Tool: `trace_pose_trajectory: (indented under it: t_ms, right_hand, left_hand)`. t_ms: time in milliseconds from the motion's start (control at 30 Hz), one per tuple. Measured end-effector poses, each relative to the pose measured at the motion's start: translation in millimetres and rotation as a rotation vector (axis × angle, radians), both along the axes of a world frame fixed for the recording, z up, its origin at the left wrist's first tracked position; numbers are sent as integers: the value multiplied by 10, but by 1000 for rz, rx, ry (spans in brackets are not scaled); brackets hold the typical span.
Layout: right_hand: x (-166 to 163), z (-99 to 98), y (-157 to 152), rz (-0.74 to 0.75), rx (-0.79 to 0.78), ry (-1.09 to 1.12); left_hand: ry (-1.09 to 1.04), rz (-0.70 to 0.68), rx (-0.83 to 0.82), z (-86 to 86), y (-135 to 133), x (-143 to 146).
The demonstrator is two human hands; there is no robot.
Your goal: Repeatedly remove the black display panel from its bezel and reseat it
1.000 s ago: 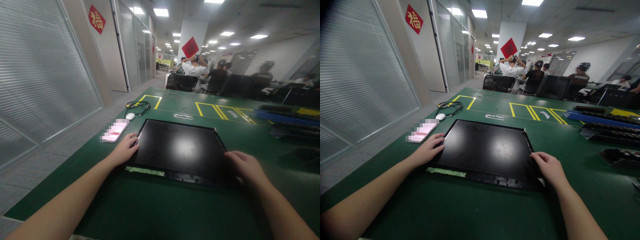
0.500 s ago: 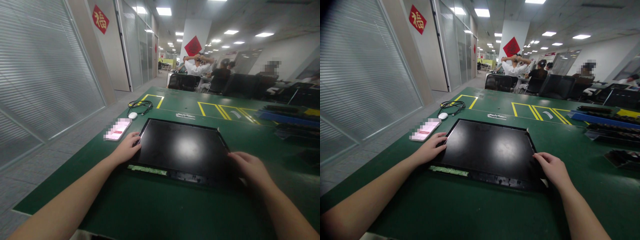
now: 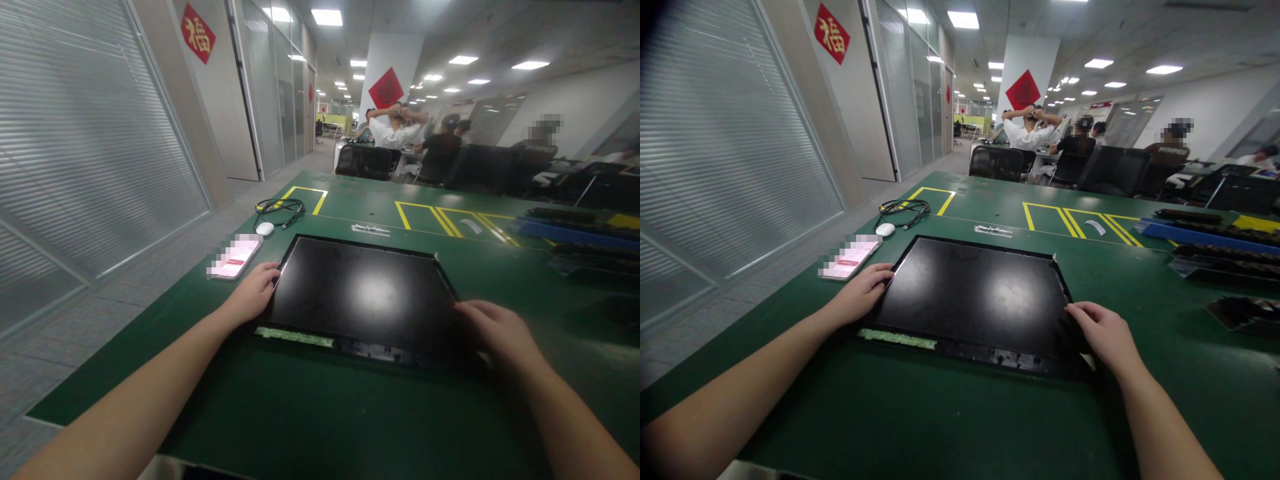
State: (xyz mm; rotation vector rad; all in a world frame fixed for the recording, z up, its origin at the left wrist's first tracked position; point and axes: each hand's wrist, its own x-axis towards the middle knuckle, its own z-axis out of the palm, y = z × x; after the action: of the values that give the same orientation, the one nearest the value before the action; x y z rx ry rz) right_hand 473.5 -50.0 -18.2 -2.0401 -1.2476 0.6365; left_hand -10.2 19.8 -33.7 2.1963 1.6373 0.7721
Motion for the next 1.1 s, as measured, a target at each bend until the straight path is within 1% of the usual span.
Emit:
trace_pose_trajectory:
  t_ms: [167,467,633,800,1100]
  right_hand:
    - [30,-16,21,-4,-12,-3]
    - [41,-57,1,11,57,41]
    - [11,-20,-2,-21,24,53]
    - [-1,8,2,-8,6,42]
    - [45,-52,10,3,33,36]
  left_hand:
    - [2,4,-1,15,-16,13]
    - [100,6,15,16,-17,25]
    - [113,6,15,7,-4,38]
    - [126,6,13,3,-7,34]
    - [123,3,17,10,-26,38]
